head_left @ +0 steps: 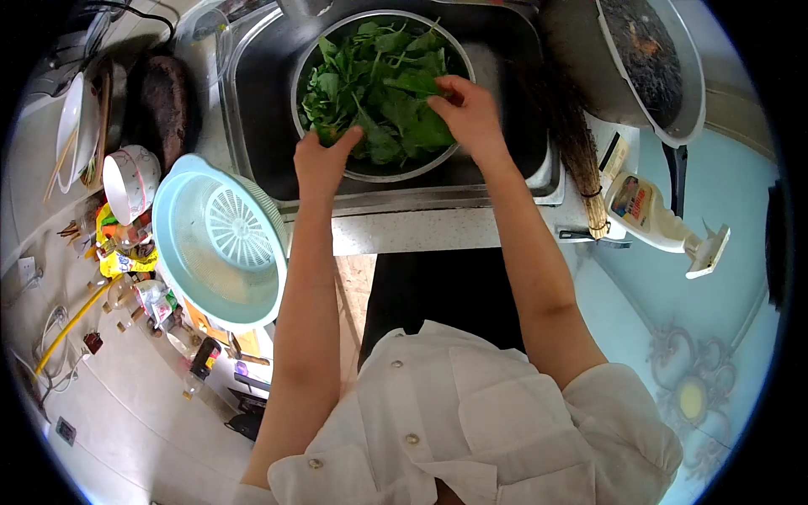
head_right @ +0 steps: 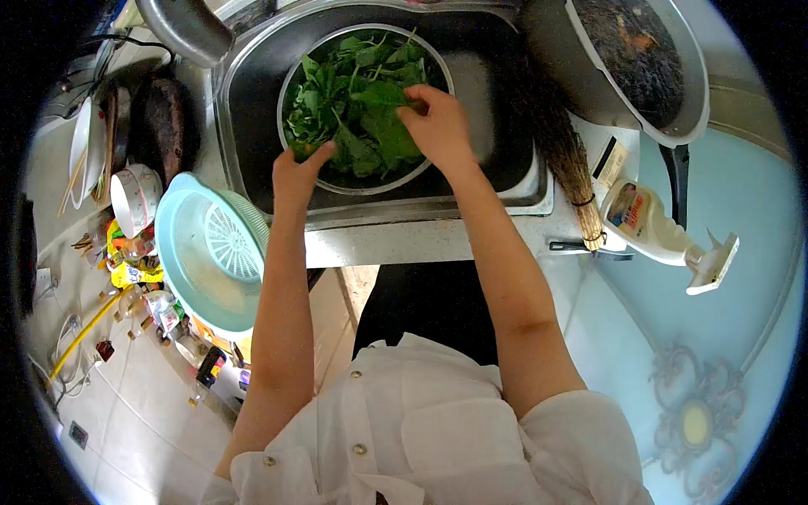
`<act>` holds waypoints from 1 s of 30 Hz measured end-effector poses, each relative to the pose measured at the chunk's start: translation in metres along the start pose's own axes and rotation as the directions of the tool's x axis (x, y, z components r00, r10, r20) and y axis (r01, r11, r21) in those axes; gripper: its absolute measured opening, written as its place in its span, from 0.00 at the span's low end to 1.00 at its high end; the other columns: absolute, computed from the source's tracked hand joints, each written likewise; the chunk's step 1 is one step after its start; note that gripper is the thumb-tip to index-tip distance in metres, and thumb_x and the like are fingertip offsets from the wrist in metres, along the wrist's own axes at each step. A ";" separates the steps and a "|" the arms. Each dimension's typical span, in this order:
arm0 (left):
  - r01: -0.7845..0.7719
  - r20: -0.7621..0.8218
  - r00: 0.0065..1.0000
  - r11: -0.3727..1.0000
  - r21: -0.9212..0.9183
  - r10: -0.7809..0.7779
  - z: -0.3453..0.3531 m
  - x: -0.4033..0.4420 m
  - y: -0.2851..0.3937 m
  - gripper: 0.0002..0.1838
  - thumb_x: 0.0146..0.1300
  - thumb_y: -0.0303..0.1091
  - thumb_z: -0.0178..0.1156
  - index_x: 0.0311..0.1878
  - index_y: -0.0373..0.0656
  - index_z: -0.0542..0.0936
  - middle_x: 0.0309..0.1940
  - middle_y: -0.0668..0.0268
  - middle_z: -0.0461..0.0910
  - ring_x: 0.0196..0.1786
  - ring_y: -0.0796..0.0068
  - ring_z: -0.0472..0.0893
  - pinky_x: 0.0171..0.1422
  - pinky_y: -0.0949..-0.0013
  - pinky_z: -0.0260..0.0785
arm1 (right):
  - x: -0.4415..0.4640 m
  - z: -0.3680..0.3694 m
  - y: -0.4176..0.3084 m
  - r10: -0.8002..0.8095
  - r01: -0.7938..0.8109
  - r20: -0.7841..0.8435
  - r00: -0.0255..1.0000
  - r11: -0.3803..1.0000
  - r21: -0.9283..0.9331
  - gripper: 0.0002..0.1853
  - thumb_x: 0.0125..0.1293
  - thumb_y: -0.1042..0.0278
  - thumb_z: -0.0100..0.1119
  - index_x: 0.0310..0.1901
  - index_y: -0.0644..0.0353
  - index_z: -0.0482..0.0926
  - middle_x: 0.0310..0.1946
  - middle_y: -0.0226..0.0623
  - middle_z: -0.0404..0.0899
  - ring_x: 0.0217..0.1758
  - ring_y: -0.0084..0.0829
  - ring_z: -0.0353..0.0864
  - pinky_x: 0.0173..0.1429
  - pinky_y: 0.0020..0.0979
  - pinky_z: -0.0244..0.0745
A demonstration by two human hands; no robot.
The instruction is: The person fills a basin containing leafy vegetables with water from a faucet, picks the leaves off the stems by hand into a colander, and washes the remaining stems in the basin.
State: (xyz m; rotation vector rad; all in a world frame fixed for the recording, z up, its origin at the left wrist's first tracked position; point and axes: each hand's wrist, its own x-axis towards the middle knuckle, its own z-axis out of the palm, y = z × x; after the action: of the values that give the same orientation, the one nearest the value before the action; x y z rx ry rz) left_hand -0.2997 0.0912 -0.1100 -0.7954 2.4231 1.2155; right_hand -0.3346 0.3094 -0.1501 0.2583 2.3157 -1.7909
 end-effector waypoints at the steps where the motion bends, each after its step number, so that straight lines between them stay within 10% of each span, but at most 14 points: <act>1: 0.000 -0.001 1.000 1.000 -0.004 0.000 0.007 0.003 -0.003 0.20 0.48 0.41 0.70 0.35 0.32 0.79 0.35 0.61 0.79 0.40 0.64 0.78 0.44 0.67 0.69 | 0.000 0.002 -0.001 -0.049 0.048 -0.004 0.999 0.997 -0.059 0.17 0.55 0.66 0.64 0.45 0.65 0.79 0.32 0.39 0.81 0.34 0.28 0.78 0.40 0.28 0.73; 4: -0.432 -0.126 0.820 0.748 0.504 0.558 0.040 0.014 -0.017 0.17 0.46 0.33 0.69 0.37 0.31 0.78 0.33 0.54 0.78 0.39 0.49 0.78 0.46 0.58 0.71 | 0.000 0.007 -0.008 -0.001 0.005 0.075 0.997 0.999 -0.051 0.17 0.55 0.66 0.64 0.45 0.65 0.79 0.32 0.40 0.80 0.33 0.30 0.78 0.40 0.29 0.73; 8: -0.216 -0.103 0.947 0.841 0.497 0.304 0.042 0.012 -0.003 0.18 0.47 0.32 0.68 0.40 0.35 0.78 0.35 0.54 0.79 0.39 0.51 0.79 0.45 0.59 0.71 | -0.001 0.001 -0.011 -0.012 0.015 0.109 0.994 1.000 -0.021 0.16 0.56 0.67 0.62 0.44 0.66 0.78 0.32 0.41 0.80 0.34 0.31 0.77 0.40 0.29 0.73; 11: -0.293 -0.156 0.936 0.944 0.155 0.316 0.025 -0.004 0.016 0.19 0.48 0.32 0.68 0.43 0.38 0.77 0.35 0.54 0.79 0.38 0.53 0.79 0.43 0.59 0.70 | 0.001 -0.005 -0.002 0.048 -0.040 0.091 0.995 0.996 -0.083 0.18 0.56 0.66 0.61 0.46 0.66 0.76 0.36 0.41 0.78 0.38 0.30 0.77 0.42 0.29 0.72; 14: -0.225 0.055 0.972 0.974 -0.037 0.227 0.008 -0.024 0.032 0.16 0.53 0.31 0.64 0.45 0.37 0.78 0.33 0.58 0.78 0.34 0.65 0.79 0.41 0.65 0.70 | -0.002 0.000 -0.013 0.094 -0.137 0.183 0.979 0.962 0.235 0.20 0.56 0.66 0.61 0.49 0.67 0.73 0.39 0.42 0.77 0.42 0.30 0.76 0.44 0.29 0.70; 19: -0.623 -0.170 0.773 0.782 -0.019 0.611 0.020 -0.037 0.037 0.11 0.59 0.30 0.59 0.43 0.37 0.79 0.28 0.60 0.78 0.29 0.71 0.77 0.34 0.70 0.66 | -0.015 0.020 -0.055 -0.041 0.028 0.308 0.950 0.998 0.048 0.16 0.58 0.65 0.64 0.45 0.64 0.79 0.37 0.35 0.79 0.40 0.26 0.76 0.43 0.26 0.70; 21: -0.107 -0.001 0.994 0.976 -0.192 0.108 0.014 -0.045 0.045 0.13 0.65 0.35 0.55 0.48 0.39 0.79 0.31 0.61 0.78 0.31 0.71 0.78 0.37 0.69 0.70 | -0.017 0.019 -0.058 0.025 -0.075 0.223 0.975 0.972 0.221 0.13 0.59 0.67 0.64 0.43 0.63 0.80 0.35 0.33 0.80 0.38 0.24 0.76 0.42 0.25 0.70; 25: -0.262 0.079 0.937 0.836 -0.483 0.339 0.041 -0.041 0.020 0.20 0.69 0.40 0.49 0.57 0.38 0.71 0.42 0.54 0.78 0.43 0.70 0.77 0.51 0.71 0.66 | -0.020 0.013 -0.062 0.170 -0.209 0.149 0.974 0.928 0.309 0.10 0.60 0.69 0.63 0.41 0.63 0.81 0.35 0.29 0.80 0.36 0.20 0.75 0.39 0.23 0.69; 30: 0.394 0.456 0.882 0.721 -0.570 -0.122 0.018 -0.052 0.039 0.29 0.63 0.50 0.57 0.57 0.34 0.70 0.44 0.59 0.76 0.45 0.73 0.73 0.52 0.70 0.65 | -0.023 0.021 -0.058 -0.346 0.344 0.017 0.938 0.923 -0.175 0.09 0.57 0.71 0.65 0.32 0.69 0.78 0.26 0.34 0.75 0.30 0.23 0.73 0.37 0.27 0.68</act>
State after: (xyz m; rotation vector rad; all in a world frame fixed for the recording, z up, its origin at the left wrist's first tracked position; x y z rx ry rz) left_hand -0.2818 0.1419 -0.0693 -0.9231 1.4796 1.9096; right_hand -0.3263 0.2744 -0.0952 -0.1794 2.6413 -1.7105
